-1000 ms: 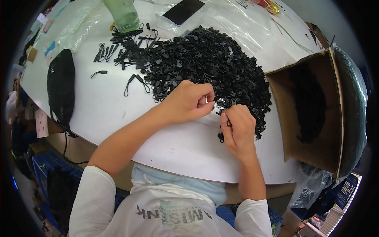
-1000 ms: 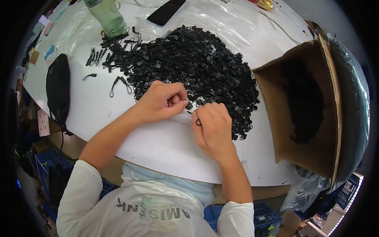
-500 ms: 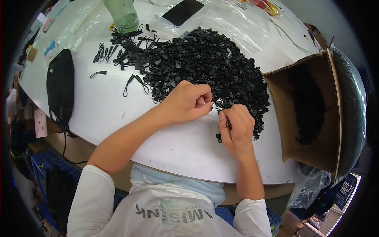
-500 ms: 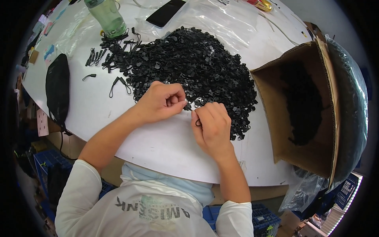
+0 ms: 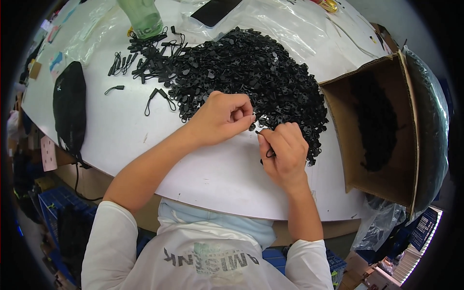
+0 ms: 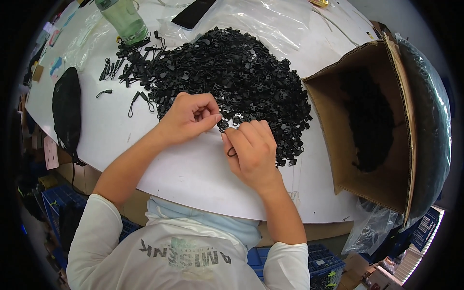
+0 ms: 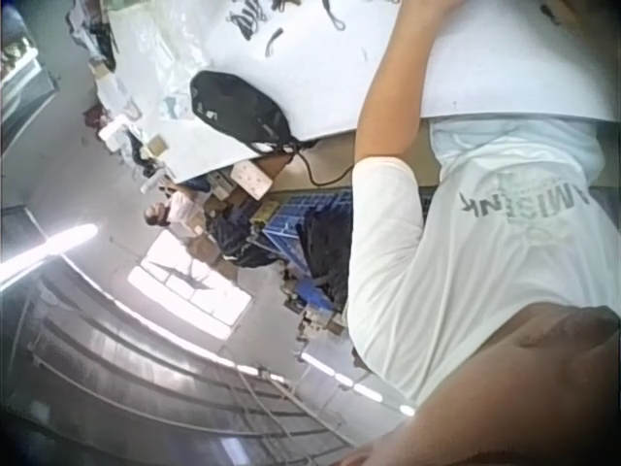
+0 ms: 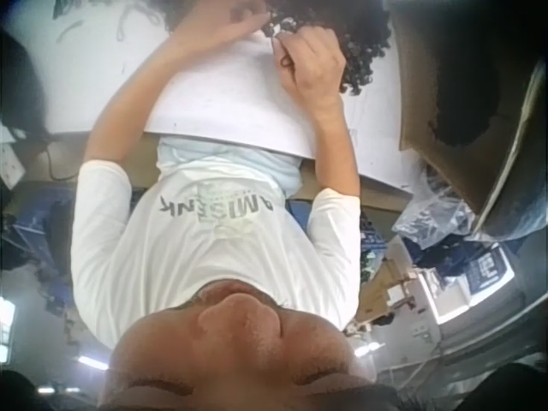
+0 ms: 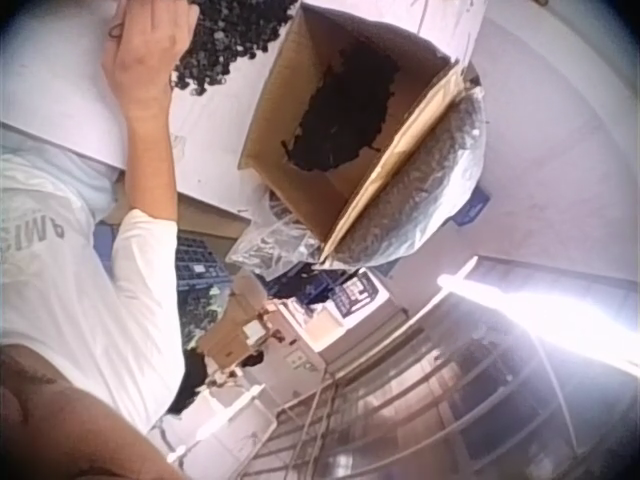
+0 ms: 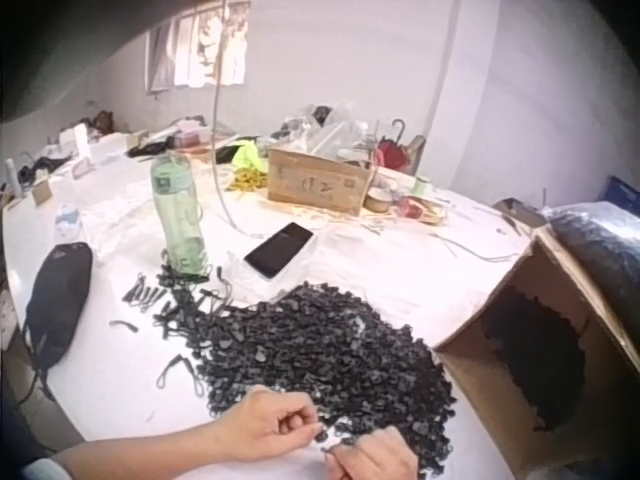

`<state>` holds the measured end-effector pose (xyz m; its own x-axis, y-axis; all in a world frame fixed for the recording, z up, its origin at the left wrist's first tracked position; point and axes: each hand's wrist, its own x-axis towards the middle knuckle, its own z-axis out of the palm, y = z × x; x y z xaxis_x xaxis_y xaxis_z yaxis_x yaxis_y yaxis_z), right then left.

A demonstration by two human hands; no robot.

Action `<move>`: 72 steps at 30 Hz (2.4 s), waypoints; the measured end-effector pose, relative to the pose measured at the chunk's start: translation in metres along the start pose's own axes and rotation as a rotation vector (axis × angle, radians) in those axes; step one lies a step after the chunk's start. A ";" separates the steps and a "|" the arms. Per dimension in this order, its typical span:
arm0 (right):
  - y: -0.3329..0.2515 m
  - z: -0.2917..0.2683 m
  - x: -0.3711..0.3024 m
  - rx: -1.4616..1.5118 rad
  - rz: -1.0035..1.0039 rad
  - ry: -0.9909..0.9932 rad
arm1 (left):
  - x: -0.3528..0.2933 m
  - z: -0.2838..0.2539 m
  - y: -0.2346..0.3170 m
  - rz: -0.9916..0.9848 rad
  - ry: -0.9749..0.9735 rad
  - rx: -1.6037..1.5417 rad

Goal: Assembling small black plastic components with cords at a workbench.

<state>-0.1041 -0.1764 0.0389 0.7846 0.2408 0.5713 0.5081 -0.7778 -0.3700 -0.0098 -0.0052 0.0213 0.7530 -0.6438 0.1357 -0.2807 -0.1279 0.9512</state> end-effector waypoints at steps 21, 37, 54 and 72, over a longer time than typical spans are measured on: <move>-0.009 0.004 -0.006 -0.182 0.074 -0.215 | -0.011 0.015 0.005 0.165 -0.050 0.135; -0.006 -0.004 -0.001 -0.047 0.016 -0.033 | -0.005 0.007 0.007 -0.005 -0.312 -0.169; -0.006 -0.009 -0.002 0.140 0.120 -0.059 | -0.007 0.013 0.003 0.053 -0.072 -0.252; -0.001 -0.005 -0.005 0.075 0.348 -0.192 | -0.006 0.020 0.003 0.474 0.134 0.242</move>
<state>-0.1106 -0.1803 0.0401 0.9628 0.0801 0.2582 0.2195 -0.7890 -0.5739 -0.0270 -0.0164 0.0174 0.5761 -0.5731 0.5828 -0.7242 -0.0274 0.6890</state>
